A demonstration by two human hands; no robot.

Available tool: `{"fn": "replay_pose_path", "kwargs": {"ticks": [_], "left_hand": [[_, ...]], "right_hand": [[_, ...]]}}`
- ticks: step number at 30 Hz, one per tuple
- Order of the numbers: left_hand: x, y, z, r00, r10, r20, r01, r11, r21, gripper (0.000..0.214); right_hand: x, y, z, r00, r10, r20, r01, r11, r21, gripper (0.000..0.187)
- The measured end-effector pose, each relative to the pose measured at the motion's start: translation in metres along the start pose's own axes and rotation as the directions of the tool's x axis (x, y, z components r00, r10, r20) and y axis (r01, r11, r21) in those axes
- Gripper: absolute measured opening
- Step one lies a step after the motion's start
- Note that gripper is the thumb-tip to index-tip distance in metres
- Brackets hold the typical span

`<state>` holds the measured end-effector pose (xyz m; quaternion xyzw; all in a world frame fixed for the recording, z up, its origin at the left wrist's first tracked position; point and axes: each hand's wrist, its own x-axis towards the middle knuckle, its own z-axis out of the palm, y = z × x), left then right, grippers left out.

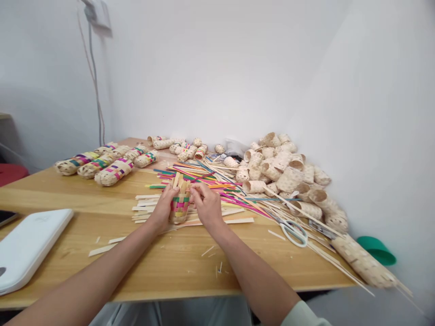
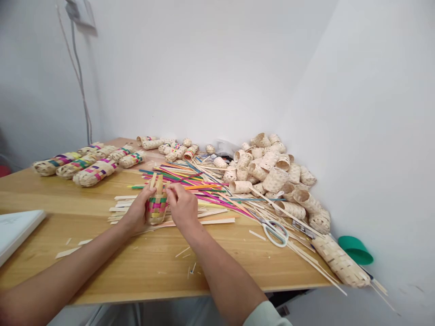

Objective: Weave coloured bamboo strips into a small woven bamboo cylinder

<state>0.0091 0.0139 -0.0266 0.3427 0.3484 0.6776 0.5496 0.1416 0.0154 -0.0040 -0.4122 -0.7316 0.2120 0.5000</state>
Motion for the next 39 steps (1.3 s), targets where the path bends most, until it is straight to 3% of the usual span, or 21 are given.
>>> {"fn": "replay_pose_path", "kwargs": {"ticks": [7, 12, 15, 17, 19, 22, 24, 28, 32, 34, 39], "left_hand": [[-0.002, 0.003, 0.002, 1.000, 0.018, 0.010, -0.018, 0.999, -0.029, 0.037], [-0.006, 0.004, 0.002, 0.998, 0.011, 0.064, -0.005, 0.995, -0.095, 0.035], [-0.008, 0.008, 0.004, 0.993, -0.019, 0.116, 0.033, 0.992, -0.118, 0.033], [-0.008, 0.015, 0.005, 0.994, -0.053, 0.099, 0.068, 0.986, -0.150, 0.031], [-0.008, 0.025, 0.004, 0.993, -0.108, 0.058, 0.118, 0.970, -0.213, 0.027], [-0.008, 0.041, 0.001, 0.983, -0.182, 0.005, 0.175, 0.936, -0.304, 0.030], [-0.008, 0.047, 0.000, 0.978, -0.209, -0.023, 0.189, 0.921, -0.340, 0.032], [-0.005, 0.042, 0.001, 0.976, -0.219, 0.009, 0.207, 0.907, -0.366, 0.031], [0.000, 0.024, 0.000, 0.995, -0.065, 0.074, 0.085, 0.948, -0.308, 0.036], [0.002, 0.016, -0.001, 0.993, -0.003, 0.118, 0.033, 0.966, -0.257, 0.038], [-0.001, 0.012, -0.002, 0.967, -0.007, 0.253, 0.045, 0.988, -0.146, 0.042]], "right_hand": [[0.000, 0.005, 0.005, 0.998, 0.043, 0.047, -0.050, 0.989, 0.141, 0.011], [-0.008, 0.013, 0.023, 0.987, 0.156, 0.037, -0.158, 0.901, 0.404, 0.016], [-0.011, 0.014, 0.028, 0.983, 0.181, 0.003, -0.163, 0.878, 0.450, 0.018], [-0.011, 0.011, 0.025, 0.993, 0.120, -0.009, -0.104, 0.894, 0.435, 0.019], [-0.009, 0.005, 0.017, 0.999, -0.030, -0.037, 0.042, 0.925, 0.379, 0.022], [-0.006, -0.002, 0.004, 0.953, -0.287, -0.102, 0.302, 0.929, 0.212, 0.023], [-0.003, -0.004, -0.001, 0.934, -0.340, -0.106, 0.351, 0.931, 0.101, 0.023], [-0.001, -0.001, 0.000, 0.979, -0.197, 0.046, 0.198, 0.980, -0.012, 0.047], [-0.003, 0.000, 0.005, 0.978, -0.063, 0.199, 0.067, 0.998, -0.015, 0.056], [-0.004, 0.001, 0.006, 0.981, -0.011, 0.192, 0.014, 1.000, -0.013, 0.057], [-0.003, 0.006, 0.007, 0.998, 0.032, 0.058, -0.034, 0.999, 0.024, 0.054]]}}
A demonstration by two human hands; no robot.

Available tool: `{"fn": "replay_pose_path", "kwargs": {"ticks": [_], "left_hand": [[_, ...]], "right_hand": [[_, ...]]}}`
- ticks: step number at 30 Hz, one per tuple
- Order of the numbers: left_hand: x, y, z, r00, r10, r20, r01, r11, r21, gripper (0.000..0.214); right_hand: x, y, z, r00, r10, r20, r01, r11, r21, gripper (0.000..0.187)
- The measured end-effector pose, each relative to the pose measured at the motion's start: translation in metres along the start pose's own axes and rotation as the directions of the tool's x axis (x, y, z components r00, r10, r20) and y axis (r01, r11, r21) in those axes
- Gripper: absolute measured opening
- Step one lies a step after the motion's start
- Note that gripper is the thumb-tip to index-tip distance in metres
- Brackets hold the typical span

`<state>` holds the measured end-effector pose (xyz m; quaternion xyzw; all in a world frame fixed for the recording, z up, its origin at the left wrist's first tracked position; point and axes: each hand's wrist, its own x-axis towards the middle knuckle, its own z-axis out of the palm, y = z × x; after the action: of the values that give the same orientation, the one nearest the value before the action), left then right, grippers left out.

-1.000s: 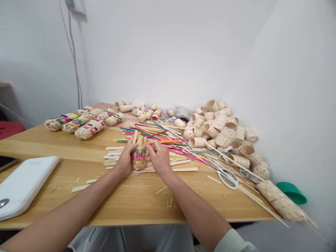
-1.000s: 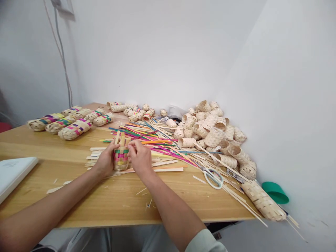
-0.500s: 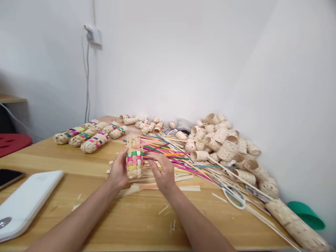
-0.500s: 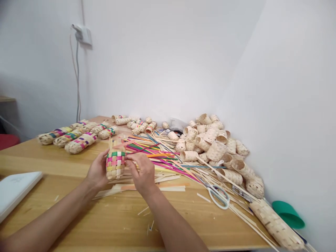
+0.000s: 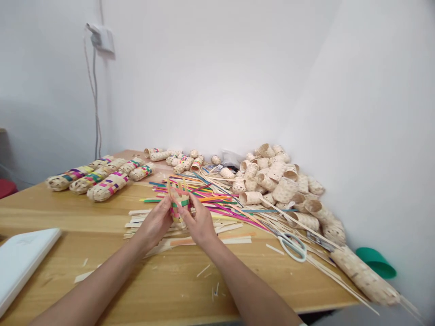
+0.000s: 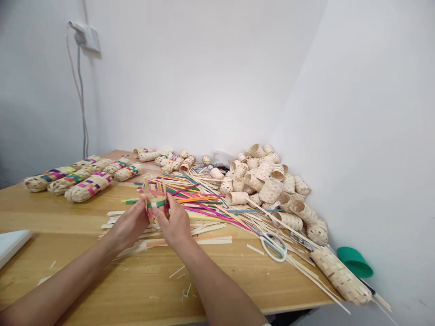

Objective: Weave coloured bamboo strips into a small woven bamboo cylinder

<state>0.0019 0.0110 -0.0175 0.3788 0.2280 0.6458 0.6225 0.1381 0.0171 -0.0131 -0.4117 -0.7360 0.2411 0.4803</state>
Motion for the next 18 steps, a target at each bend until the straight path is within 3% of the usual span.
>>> {"fn": "replay_pose_path", "kwargs": {"ticks": [4, 10, 13, 18], "left_hand": [[-0.004, 0.007, 0.006, 0.999, -0.033, -0.014, 0.034, 0.997, 0.076, 0.051], [-0.005, 0.010, 0.009, 0.995, -0.011, -0.095, 0.027, 0.986, 0.162, 0.058], [-0.004, 0.006, 0.006, 0.996, 0.004, -0.086, 0.014, 0.977, 0.214, 0.057], [-0.002, 0.002, 0.000, 0.998, 0.006, -0.066, 0.012, 0.962, 0.272, 0.059]], "right_hand": [[0.003, -0.001, -0.003, 0.998, -0.033, -0.045, 0.036, 0.997, 0.065, 0.044], [0.005, -0.011, -0.013, 0.967, -0.118, -0.224, 0.141, 0.986, 0.086, 0.017], [0.005, -0.014, -0.016, 0.961, -0.160, -0.224, 0.191, 0.974, 0.124, 0.013], [0.006, -0.012, -0.015, 0.967, -0.129, -0.218, 0.175, 0.963, 0.204, 0.011]]}}
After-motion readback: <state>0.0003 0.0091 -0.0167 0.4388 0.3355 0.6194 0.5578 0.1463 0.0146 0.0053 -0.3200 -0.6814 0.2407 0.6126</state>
